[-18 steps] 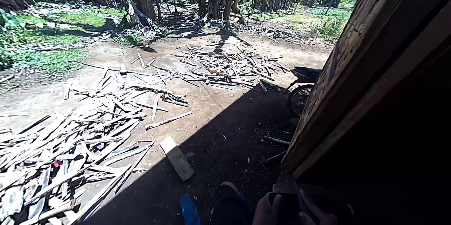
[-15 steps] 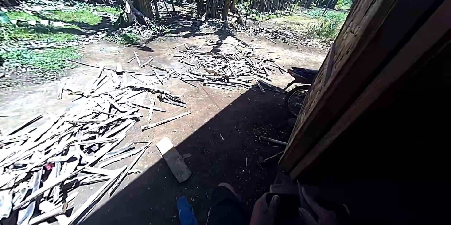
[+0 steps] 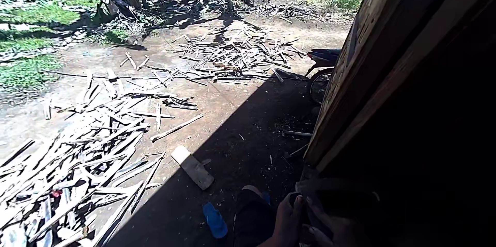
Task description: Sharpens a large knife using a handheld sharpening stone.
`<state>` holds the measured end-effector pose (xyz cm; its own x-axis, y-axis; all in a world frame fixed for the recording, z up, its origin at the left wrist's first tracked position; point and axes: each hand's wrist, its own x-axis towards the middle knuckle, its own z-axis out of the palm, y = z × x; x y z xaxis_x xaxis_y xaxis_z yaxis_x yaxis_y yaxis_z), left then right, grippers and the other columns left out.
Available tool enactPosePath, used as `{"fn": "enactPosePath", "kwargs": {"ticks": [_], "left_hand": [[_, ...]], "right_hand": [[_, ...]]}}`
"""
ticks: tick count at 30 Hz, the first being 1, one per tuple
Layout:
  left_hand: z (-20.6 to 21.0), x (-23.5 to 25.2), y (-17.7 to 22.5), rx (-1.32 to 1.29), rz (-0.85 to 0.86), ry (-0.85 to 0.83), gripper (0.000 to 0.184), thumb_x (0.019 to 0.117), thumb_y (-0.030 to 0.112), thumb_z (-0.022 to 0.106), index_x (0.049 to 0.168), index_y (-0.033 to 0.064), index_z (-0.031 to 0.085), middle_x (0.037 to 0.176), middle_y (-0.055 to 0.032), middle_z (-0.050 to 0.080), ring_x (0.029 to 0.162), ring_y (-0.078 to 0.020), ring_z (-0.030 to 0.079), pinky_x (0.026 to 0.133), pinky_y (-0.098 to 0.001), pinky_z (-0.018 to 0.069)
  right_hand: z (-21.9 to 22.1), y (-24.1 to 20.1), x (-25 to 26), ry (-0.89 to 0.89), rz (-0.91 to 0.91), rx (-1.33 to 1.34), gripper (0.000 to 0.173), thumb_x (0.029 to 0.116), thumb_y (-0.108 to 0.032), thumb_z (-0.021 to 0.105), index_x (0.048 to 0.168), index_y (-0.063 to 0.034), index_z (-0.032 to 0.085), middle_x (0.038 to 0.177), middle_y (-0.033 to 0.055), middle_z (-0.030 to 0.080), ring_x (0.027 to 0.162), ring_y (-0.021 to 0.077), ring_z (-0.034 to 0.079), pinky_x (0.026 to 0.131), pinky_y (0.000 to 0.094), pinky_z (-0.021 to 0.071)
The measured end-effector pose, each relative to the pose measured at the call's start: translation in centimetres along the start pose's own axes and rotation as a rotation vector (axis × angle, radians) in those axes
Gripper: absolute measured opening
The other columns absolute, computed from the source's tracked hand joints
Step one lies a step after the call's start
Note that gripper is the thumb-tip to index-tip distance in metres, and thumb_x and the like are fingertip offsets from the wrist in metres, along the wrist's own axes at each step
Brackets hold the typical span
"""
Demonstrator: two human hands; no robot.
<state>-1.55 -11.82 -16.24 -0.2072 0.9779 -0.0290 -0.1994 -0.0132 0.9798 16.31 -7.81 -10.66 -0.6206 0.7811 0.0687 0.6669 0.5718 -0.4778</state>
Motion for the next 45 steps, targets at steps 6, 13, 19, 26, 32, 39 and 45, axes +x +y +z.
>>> {"fn": "enactPosePath", "kwargs": {"ticks": [6,13,19,26,32,39,45], "left_hand": [[-0.2,-0.1,-0.2,-0.057,-0.082,-0.015,0.045,0.1101,0.039,0.046,0.119,-0.0008,0.063,0.097,-0.0135,0.077,0.082,-0.0256,0.078,0.076,-0.0441,0.0679],[-0.3,0.0,-0.2,-0.038,-0.063,-0.018,0.045,0.1105,0.041,0.044,0.118,0.0002,0.063,0.098,-0.0118,0.076,0.084,-0.0235,0.077,0.078,-0.0425,0.0674],[-0.1,0.6,-0.3,-0.001,-0.04,0.01,0.046,0.1103,0.042,0.043,0.114,0.0018,0.065,0.091,-0.0082,0.075,0.081,-0.0177,0.075,0.077,-0.0375,0.065],[-0.5,0.0,-0.4,-0.077,-0.07,-0.031,0.048,0.1108,0.042,0.042,0.121,-0.0006,0.061,0.101,-0.0142,0.076,0.086,-0.0275,0.078,0.078,-0.046,0.068],[-0.6,0.4,-0.1,0.007,0.016,-0.036,0.051,0.1093,0.047,0.043,0.116,0.0012,0.064,0.092,-0.0088,0.074,0.082,-0.0181,0.074,0.078,-0.038,0.0646],[-0.4,0.9,-0.2,-0.026,0.008,-0.017,0.05,0.1103,0.044,0.042,0.116,0.0004,0.064,0.091,-0.0101,0.073,0.081,-0.0194,0.074,0.077,-0.0383,0.0642],[-0.7,-0.1,-0.4,-0.066,-0.02,-0.028,0.048,0.1124,0.039,0.037,0.123,-0.0021,0.061,0.103,-0.017,0.075,0.088,-0.0303,0.077,0.078,-0.0485,0.0679]], "right_hand": [[-1.0,4.9,2.3,-0.004,0.296,0.032,0.062,0.0965,-0.049,0.063,0.153,-0.025,0.053,0.091,0.0137,0.077,0.077,0.0329,0.073,0.072,0.0617,0.0563],[0.3,3.9,1.6,0.069,0.174,0.029,0.06,0.0941,-0.046,0.064,0.15,-0.0252,0.057,0.084,0.0106,0.076,0.068,0.0273,0.072,0.064,0.0567,0.057],[-0.2,0.1,1.0,0.013,0.059,-0.031,0.059,0.0942,-0.046,0.066,0.148,-0.0232,0.059,0.078,0.0097,0.076,0.066,0.0273,0.071,0.061,0.0536,0.0572],[-0.3,5.0,2.5,0.066,0.251,-0.012,0.063,0.0919,-0.05,0.064,0.15,-0.0274,0.057,0.085,0.0109,0.077,0.07,0.0294,0.072,0.065,0.0599,0.0563],[0.4,0.8,1.4,0.143,-0.013,-0.107,0.057,0.09,-0.053,0.063,0.142,-0.0309,0.065,0.068,0.0032,0.071,0.057,0.0206,0.067,0.052,0.0473,0.0539],[-0.1,-0.4,1.6,0.119,-0.02,-0.105,0.058,0.0899,-0.054,0.063,0.142,-0.0289,0.065,0.067,0.0033,0.07,0.056,0.021,0.066,0.052,0.0483,0.0542],[-1.6,4.4,3.1,-0.076,0.345,-0.053,0.061,0.0995,-0.054,0.055,0.156,-0.0321,0.047,0.09,0.0105,0.076,0.079,0.0302,0.072,0.074,0.0581,0.0572]]}}
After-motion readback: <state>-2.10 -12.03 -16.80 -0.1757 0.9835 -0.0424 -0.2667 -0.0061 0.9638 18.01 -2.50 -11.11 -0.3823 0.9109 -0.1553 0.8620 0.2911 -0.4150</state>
